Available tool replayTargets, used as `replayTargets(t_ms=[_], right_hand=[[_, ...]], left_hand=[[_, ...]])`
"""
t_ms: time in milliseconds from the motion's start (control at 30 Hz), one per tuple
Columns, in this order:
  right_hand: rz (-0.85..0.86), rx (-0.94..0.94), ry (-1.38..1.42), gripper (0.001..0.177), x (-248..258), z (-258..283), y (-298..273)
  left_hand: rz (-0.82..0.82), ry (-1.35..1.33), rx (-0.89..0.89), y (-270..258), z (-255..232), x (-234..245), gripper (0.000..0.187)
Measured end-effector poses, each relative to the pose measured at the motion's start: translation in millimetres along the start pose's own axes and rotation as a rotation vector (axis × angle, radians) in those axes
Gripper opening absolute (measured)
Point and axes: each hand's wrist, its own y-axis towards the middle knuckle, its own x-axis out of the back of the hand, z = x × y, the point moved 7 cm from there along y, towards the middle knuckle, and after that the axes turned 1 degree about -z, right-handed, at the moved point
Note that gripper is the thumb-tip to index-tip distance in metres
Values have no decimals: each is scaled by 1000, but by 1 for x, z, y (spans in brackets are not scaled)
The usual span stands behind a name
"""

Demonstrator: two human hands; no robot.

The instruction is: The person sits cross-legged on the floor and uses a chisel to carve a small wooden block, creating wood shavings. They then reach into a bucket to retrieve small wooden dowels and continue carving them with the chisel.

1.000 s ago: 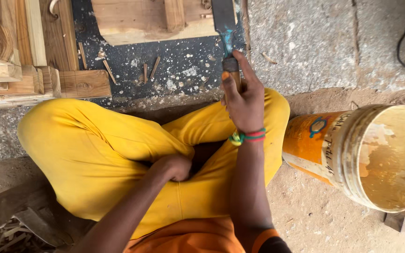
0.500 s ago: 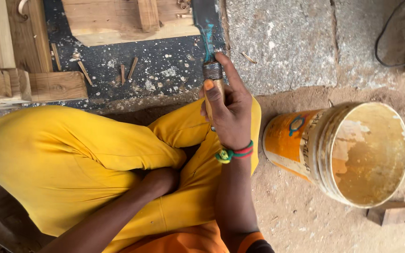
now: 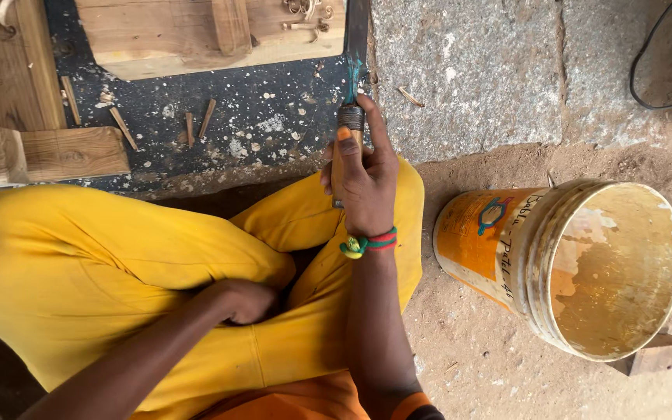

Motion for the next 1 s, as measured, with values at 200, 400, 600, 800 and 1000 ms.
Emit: replayTargets(t_ms=[200,400,600,800,1000], right_hand=[[2,-30,55,57,-22,34,-26],[58,-21,64,56,-29,40,-37],[20,44,-62,52,-16,17,-18],[-9,33,-170,49,-3,-13,12],[-41,60,-158,48,3,-32,27]], left_hand=[[-79,12,1,-16,-24,-15,17],[-305,20,25,-32,-46,-14,18],[-602,104,59,-63,-74,33,19],[-867,205,76,-158,-161,154,13],[-1242,0,-1214,-178,-377,182,32]])
